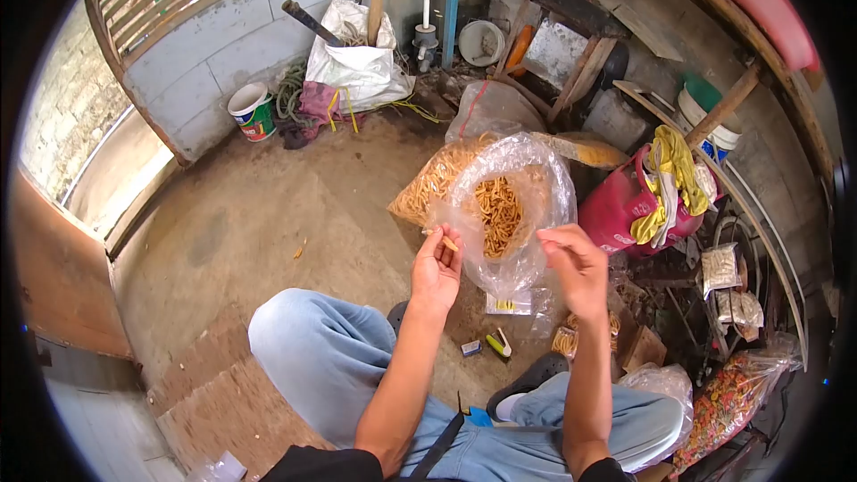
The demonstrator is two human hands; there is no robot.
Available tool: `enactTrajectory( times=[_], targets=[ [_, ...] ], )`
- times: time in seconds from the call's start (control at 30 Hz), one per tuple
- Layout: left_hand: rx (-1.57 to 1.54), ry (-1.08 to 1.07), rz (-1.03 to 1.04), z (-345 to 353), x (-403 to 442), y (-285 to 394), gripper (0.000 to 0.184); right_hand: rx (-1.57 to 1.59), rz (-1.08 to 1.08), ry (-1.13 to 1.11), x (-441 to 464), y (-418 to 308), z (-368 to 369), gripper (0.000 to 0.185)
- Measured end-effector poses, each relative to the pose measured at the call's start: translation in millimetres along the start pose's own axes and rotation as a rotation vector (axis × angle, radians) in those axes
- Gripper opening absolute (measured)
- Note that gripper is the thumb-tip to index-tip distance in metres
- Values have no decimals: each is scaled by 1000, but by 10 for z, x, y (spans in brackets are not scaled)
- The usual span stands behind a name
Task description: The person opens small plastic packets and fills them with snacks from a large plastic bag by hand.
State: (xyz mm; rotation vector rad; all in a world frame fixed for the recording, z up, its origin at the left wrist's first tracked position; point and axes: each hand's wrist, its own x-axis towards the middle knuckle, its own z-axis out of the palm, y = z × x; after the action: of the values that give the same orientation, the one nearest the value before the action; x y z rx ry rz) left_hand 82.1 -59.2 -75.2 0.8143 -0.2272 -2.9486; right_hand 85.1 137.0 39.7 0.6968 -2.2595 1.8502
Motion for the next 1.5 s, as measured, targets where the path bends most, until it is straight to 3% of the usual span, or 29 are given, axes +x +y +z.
enactTrajectory(
  times=[0.23, 0.3, 0.4, 0.53, 0.63, 0.67, 0.7, 0.83, 0.97, 1.03, 1.13, 1.27, 1.33, 1.37, 1.43, 1.47, 1.5],
  targets=[
    [-40, -26, -60, -12, 12, 0, 8, 620, -267, -188, 147, -399, -440, 27],
    [-15, -38, -32, -37, 43, 34, 9, 425, -117, -78, 196, -167, -545, 26],
    [17, 37, -40, -33, 54, 14, 9, 327, 342, 169, 344, 711, -453, 25],
    [77, 91, -55, -93, 149, -80, 10, -47, 740, 150, 84, 2274, -167, 26],
    [94, 89, -69, -202, 264, -146, 11, -319, 660, 34, -203, 2951, 75, 27],
    [79, 97, -91, -215, 304, -170, 11, -429, 531, 40, -259, 3060, 145, 24],
    [60, 101, -109, -196, 343, -189, 12, -538, 396, 44, -228, 3061, 210, 22],
    [70, 145, -101, -191, 421, -218, 13, -657, 315, 41, -43, 3139, 279, 22],
    [75, 110, -117, -209, 467, -222, 14, -778, 341, -75, 77, 3272, 305, 19],
    [91, 109, -113, -200, 504, -231, 14, -886, 427, -182, 123, 3303, 308, 29],
    [99, 99, -125, -235, 524, -237, 14, -919, 461, -230, 154, 3298, 309, 28],
    [119, 76, -140, -286, 545, -267, 16, -826, 459, -174, 94, 3272, 243, 26],
    [135, 65, -137, -270, 527, -277, 17, -625, 378, 101, 35, 3299, 231, 21],
    [139, 60, -127, -255, 514, -280, 17, -626, 375, 101, 17, 3307, 212, 21],
    [138, 51, -115, -200, 469, -291, 16, -281, 519, 276, 37, 3036, 145, 23],
    [120, 46, -119, -164, 450, -295, 15, -282, 514, 273, 58, 2864, 79, 23],
    [103, 43, -123, -144, 424, -293, 14, -34, 589, 296, 94, 2580, 0, 21]
  ],
)
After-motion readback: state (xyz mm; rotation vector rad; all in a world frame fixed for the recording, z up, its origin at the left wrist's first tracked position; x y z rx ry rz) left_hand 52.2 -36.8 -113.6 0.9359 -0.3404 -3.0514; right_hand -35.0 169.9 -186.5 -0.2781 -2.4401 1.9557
